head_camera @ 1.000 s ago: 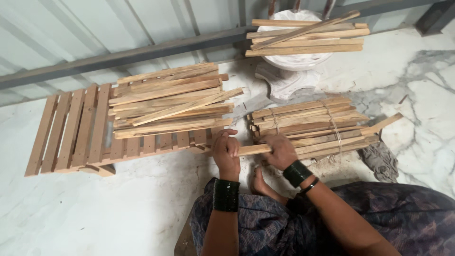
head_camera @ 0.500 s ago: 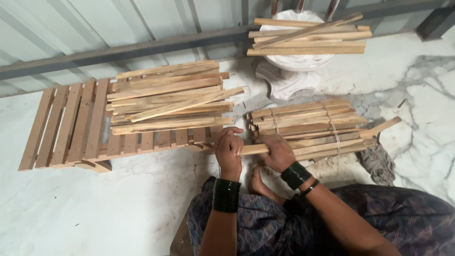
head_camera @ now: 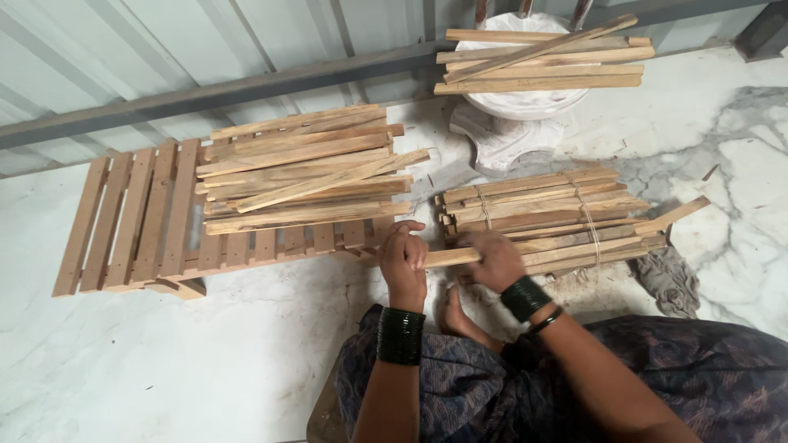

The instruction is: The person sits on the floor sorting wooden slats, picking them one at a time from a bundle and stacking them onto a pile on a slatted wooden frame. They occasionally rub a slat with a sanding block before adding it to the stack.

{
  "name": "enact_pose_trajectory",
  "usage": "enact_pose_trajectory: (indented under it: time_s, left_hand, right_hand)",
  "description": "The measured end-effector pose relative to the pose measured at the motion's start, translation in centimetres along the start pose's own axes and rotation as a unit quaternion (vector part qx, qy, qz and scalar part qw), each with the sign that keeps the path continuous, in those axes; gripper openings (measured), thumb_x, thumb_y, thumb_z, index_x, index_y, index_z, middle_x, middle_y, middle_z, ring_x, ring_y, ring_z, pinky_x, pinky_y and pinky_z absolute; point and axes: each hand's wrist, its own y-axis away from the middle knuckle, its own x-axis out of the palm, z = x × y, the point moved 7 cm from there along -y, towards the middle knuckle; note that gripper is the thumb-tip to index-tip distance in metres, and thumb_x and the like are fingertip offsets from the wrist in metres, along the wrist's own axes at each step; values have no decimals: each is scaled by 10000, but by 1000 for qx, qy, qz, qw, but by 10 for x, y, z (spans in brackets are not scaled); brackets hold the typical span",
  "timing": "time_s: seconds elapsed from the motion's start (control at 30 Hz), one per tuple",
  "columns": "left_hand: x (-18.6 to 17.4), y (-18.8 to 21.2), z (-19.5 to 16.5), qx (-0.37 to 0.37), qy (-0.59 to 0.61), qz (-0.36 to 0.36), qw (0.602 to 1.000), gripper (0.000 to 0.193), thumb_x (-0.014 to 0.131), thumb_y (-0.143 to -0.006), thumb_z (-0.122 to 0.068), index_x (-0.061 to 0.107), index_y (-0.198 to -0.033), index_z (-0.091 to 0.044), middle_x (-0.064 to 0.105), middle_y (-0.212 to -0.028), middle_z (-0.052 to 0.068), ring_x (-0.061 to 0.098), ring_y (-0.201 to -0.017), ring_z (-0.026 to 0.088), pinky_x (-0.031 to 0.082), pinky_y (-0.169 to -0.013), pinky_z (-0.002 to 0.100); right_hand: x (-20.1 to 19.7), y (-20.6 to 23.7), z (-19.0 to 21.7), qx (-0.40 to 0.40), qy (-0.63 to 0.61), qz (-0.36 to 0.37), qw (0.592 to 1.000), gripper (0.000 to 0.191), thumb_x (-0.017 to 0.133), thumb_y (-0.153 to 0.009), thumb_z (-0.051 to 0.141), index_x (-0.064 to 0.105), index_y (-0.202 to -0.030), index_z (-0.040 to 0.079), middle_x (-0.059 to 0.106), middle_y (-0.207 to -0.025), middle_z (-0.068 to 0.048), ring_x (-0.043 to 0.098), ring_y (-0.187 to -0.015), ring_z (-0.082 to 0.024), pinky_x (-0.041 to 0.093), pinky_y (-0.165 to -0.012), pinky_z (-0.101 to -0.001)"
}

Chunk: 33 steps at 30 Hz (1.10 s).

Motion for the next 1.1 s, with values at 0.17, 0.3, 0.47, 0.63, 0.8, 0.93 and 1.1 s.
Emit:
enact_pose_trajectory:
  time_s: [0.17,0.3,0.47,0.63,0.8,0.93,1.1]
  left_hand:
    - [6,-2,-2,27,9,20,999,255,462,-1032,-84,639,-969,88,329,-485,-36,278,-435,86,267,-478,268]
    - [11,1,0,23,27,45,998,253,448,-1033,-68,643,-971,82,333,-487,-30,274,-440,82,263,-477,269]
    - [11,10,-2,30,16,58,998,255,447,-1068,-60,618,-932,73,352,-530,-13,262,-446,78,256,-486,271]
    - [7,7,-1,11,44,46,998,257,440,-1041,-72,632,-942,68,314,-485,-36,246,-424,77,248,-471,269]
    - [9,4,-3,24,17,50,998,263,429,-1042,-76,631,-951,65,311,-494,-37,241,-433,79,245,-472,272]
    - [9,-2,-9,30,33,43,998,280,405,-1062,-96,613,-954,56,326,-502,-29,251,-445,83,250,-481,273]
    - [13,12,-13,34,22,75,996,289,394,-1080,-81,614,-961,65,315,-522,-40,254,-457,79,250,-499,272]
  right_hand:
    - [-17,-1,-54,36,98,-6,995,368,639,-751,151,764,-1097,149,756,-1070,-138,644,-1056,-403,514,-981,-499]
    - [-12,-5,-5,-18,40,-4,999,377,691,-774,235,728,-1122,94,743,-1045,-166,669,-1025,-397,476,-1000,-517]
    - [-1,-1,61,-85,-63,-22,994,301,708,-776,207,713,-1047,76,745,-1032,-164,689,-982,-393,471,-1112,-482]
    - [-11,4,11,-85,-9,-106,991,293,677,-744,140,742,-1026,93,743,-1031,-170,675,-1018,-400,483,-1078,-481]
    - [-15,7,-74,82,16,-6,997,238,750,-784,230,744,-972,84,756,-1019,-158,647,-1066,-400,521,-979,-480]
    - [-15,2,-48,42,14,-10,999,349,713,-740,192,754,-1079,121,748,-1094,-166,649,-1078,-407,510,-985,-496]
    - [1,5,44,-78,-91,-1,993,383,669,-800,193,695,-1168,93,725,-1154,-154,658,-1104,-366,502,-1017,-473]
